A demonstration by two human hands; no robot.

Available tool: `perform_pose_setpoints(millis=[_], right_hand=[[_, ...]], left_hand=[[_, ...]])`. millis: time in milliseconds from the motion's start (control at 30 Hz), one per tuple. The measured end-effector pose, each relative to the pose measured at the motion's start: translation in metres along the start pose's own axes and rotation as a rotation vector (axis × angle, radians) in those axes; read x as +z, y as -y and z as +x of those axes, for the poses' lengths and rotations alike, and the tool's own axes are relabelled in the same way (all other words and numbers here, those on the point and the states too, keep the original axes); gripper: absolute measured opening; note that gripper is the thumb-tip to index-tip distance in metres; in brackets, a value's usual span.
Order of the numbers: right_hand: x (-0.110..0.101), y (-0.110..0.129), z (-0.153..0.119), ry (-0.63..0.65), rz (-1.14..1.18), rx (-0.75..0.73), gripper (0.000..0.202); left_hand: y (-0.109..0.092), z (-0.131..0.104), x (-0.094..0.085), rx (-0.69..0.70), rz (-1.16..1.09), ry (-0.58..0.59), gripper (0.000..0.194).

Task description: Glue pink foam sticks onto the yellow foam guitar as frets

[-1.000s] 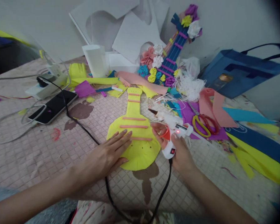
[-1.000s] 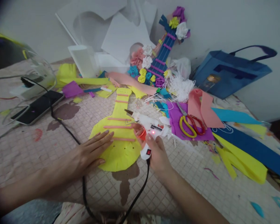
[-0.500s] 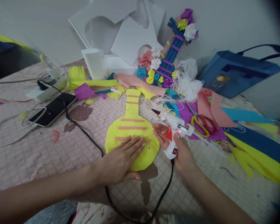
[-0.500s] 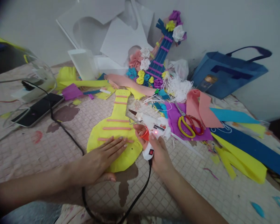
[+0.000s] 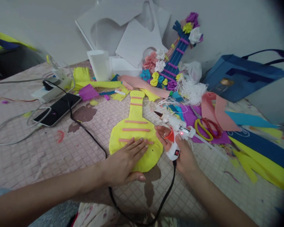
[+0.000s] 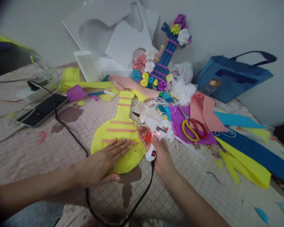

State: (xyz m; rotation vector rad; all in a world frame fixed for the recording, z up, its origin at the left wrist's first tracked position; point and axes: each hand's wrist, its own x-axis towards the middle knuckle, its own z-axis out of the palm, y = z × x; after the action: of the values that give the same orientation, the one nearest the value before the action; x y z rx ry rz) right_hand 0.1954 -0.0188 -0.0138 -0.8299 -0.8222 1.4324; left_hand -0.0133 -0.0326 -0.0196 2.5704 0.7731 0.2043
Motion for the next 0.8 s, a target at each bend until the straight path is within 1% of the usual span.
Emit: perform_pose_setpoints(millis=[100, 233, 300, 400, 467, 567, 700, 800], right_hand=[[0.000, 0.000, 0.001, -0.006, -0.011, 0.008, 0.021], [0.000, 0.001, 0.001, -0.005, -0.002, 0.005, 0.023], [0.000, 0.001, 0.001, -0.009, -0.008, 0.006, 0.024], [-0.001, 0.001, 0.001, -0.015, -0.010, 0.005, 0.021], [-0.002, 0.001, 0.001, -0.008, -0.001, -0.005, 0.016], [-0.003, 0.000, 0.001, 0.015, 0.017, -0.010, 0.016], [-0.004, -0.001, 0.001, 0.016, 0.046, 0.002, 0.014], [-0.004, -0.003, 0.002, 0.006, 0.053, 0.021, 0.019]], left_hand=[[0.001, 0.000, 0.001, -0.002, 0.008, -0.027, 0.080], [0.005, 0.000, 0.006, 0.012, 0.060, -0.082, 0.068], [0.006, -0.002, 0.008, 0.033, 0.090, -0.114, 0.065], [0.005, -0.009, 0.008, 0.049, 0.128, -0.135, 0.065], [0.004, -0.016, 0.005, 0.022, 0.157, -0.155, 0.066], [0.004, -0.025, 0.002, -0.040, 0.208, -0.176, 0.068], [0.008, -0.032, 0.007, -0.057, 0.224, -0.154, 0.073], [0.011, -0.033, 0.012, -0.056, 0.198, -0.149, 0.077]])
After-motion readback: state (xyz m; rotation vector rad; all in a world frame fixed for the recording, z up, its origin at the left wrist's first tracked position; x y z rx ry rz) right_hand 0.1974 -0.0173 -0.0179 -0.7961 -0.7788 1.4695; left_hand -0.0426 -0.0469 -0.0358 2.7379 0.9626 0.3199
